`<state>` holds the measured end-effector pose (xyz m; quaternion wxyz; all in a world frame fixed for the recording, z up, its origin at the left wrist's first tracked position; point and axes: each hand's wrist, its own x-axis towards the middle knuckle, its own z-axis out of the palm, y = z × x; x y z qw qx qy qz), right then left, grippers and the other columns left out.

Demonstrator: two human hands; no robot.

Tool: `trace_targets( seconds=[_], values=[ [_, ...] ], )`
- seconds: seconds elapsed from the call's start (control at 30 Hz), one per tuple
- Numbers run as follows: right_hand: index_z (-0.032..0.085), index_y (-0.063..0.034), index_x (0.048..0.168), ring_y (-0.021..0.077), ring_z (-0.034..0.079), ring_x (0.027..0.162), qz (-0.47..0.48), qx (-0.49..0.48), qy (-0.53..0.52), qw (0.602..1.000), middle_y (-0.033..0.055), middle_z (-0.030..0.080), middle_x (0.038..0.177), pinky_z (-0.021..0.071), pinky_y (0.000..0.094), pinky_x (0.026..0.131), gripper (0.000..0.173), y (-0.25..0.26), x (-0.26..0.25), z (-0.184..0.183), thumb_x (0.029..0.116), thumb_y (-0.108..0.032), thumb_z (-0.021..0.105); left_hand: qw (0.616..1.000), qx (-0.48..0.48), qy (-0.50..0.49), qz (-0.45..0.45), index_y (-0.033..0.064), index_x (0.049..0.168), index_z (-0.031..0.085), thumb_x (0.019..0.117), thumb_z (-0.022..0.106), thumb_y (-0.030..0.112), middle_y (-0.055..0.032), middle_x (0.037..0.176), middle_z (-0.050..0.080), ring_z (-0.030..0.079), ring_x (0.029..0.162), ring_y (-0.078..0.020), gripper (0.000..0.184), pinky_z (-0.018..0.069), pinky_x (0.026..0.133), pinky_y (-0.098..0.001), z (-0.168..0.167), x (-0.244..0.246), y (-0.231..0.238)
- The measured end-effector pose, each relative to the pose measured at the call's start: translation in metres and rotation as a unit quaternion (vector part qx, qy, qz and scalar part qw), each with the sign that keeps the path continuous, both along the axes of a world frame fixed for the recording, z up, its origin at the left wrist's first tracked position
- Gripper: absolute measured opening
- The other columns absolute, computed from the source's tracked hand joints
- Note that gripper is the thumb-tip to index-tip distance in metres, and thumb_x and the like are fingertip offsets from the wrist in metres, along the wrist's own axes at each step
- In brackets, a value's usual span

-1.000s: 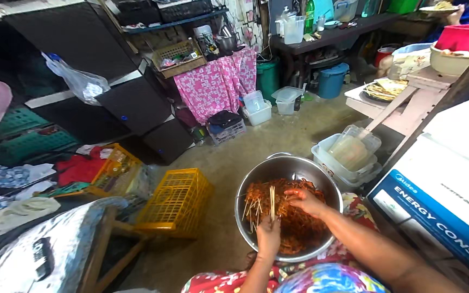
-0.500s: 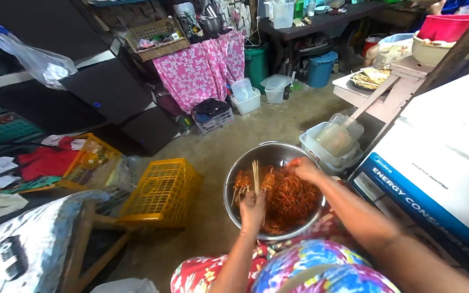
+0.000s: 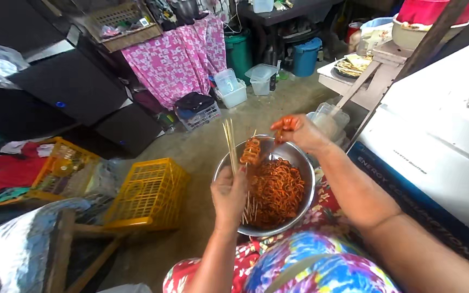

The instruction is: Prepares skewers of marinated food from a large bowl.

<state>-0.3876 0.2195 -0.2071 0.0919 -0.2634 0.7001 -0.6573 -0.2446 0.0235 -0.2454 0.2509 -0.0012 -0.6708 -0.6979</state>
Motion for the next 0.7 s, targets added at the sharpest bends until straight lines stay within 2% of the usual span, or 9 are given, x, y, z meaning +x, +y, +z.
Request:
trace_targets(
  seconds=[0.1, 0.17, 0.23, 0.27, 0.37, 0.43, 0.53, 0.7],
  values=[
    [0.067, 0.0044, 0.112, 0.0113, 0.066, 0.082, 0.082, 0.064, -0.075, 0.992, 0.0079, 0.070, 0.094, 0.0584, 0.0313, 0.080, 0.026, -0.007, 0.004, -0.064, 0.0858, 0.009, 0.069, 0.999, 0.011, -0.039, 0.021, 0.0053, 0.093, 0.064, 0.0995, 0.055, 0.005, 0.0082, 0.057, 0.052, 0.047, 0.046, -0.0021, 0.011, 0.0427, 0.045, -0.0187, -0.036, 0.007, -0.006],
    [0.068, 0.0042, 0.107, 0.0078, 0.065, 0.084, 0.089, 0.075, -0.112, 0.987, 0.0051, 0.070, 0.096, 0.0572, 0.0289, 0.081, 0.020, -0.016, 0.016, -0.100, 0.0868, 0.004, 0.070, 0.997, 0.019, -0.072, 0.037, 0.0058, 0.092, 0.062, 0.0996, 0.054, 0.005, 0.0089, 0.056, 0.051, 0.047, 0.045, -0.0017, 0.011, 0.0431, 0.045, -0.0185, -0.059, 0.013, -0.007],
    [0.066, 0.0043, 0.104, 0.0116, 0.067, 0.082, 0.064, -0.005, -0.189, 0.980, 0.0052, 0.069, 0.095, 0.0591, 0.0328, 0.080, 0.015, -0.024, 0.027, -0.128, 0.0893, 0.006, 0.066, 0.993, 0.027, -0.096, 0.057, 0.0044, 0.093, 0.062, 0.0991, 0.054, 0.004, 0.0083, 0.056, 0.051, 0.047, 0.045, -0.0018, 0.011, 0.0428, 0.044, -0.0183, -0.083, 0.019, -0.005],
    [0.064, 0.0041, 0.107, 0.0142, 0.067, 0.083, 0.046, -0.063, -0.240, 0.968, 0.0060, 0.069, 0.096, 0.0589, 0.0350, 0.080, 0.016, -0.028, 0.030, -0.137, 0.0915, 0.007, 0.061, 0.991, 0.027, -0.109, 0.066, 0.0036, 0.093, 0.063, 0.0990, 0.053, 0.004, 0.0079, 0.056, 0.051, 0.047, 0.045, -0.0020, 0.011, 0.0432, 0.045, -0.0187, -0.095, 0.022, -0.004],
    [0.057, 0.0049, 0.117, 0.0232, 0.070, 0.085, -0.022, -0.217, -0.378, 0.900, 0.0119, 0.069, 0.096, 0.0606, 0.0412, 0.083, 0.020, -0.039, 0.033, -0.147, 0.0989, 0.007, 0.048, 0.987, -0.006, -0.147, 0.062, 0.0044, 0.092, 0.062, 0.0978, 0.054, 0.008, 0.0087, 0.057, 0.051, 0.048, 0.046, -0.0016, 0.010, 0.0437, 0.046, -0.0197, -0.129, 0.030, -0.003],
    [0.054, 0.0035, 0.118, 0.0234, 0.069, 0.083, -0.056, -0.249, -0.415, 0.873, 0.0123, 0.066, 0.096, 0.0610, 0.0407, 0.082, 0.020, -0.042, 0.029, -0.149, 0.0995, 0.008, 0.046, 0.985, -0.043, -0.162, 0.038, 0.0040, 0.094, 0.064, 0.0966, 0.056, 0.009, 0.0093, 0.057, 0.051, 0.046, 0.046, -0.0009, 0.010, 0.0422, 0.046, -0.0201, -0.143, 0.033, -0.002],
    [0.055, 0.0030, 0.118, 0.0207, 0.067, 0.079, -0.075, -0.239, -0.416, 0.874, 0.0116, 0.064, 0.097, 0.0609, 0.0377, 0.076, 0.022, -0.041, 0.026, -0.158, 0.0975, 0.010, 0.050, 0.981, -0.079, -0.175, 0.016, 0.0022, 0.098, 0.066, 0.0957, 0.057, 0.009, 0.0097, 0.059, 0.053, 0.047, 0.048, 0.0011, 0.012, 0.0426, 0.047, -0.0185, -0.145, 0.032, -0.003],
    [0.061, 0.0028, 0.114, 0.0164, 0.064, 0.083, -0.059, -0.197, -0.396, 0.895, 0.0084, 0.064, 0.096, 0.0570, 0.0339, 0.079, 0.023, -0.041, 0.026, -0.167, 0.0938, 0.013, 0.054, 0.975, -0.086, -0.203, 0.010, 0.0023, 0.096, 0.067, 0.0956, 0.058, 0.008, 0.0085, 0.059, 0.054, 0.047, 0.048, 0.0002, 0.011, 0.0413, 0.047, -0.0187, -0.144, 0.029, -0.004]
  ],
)
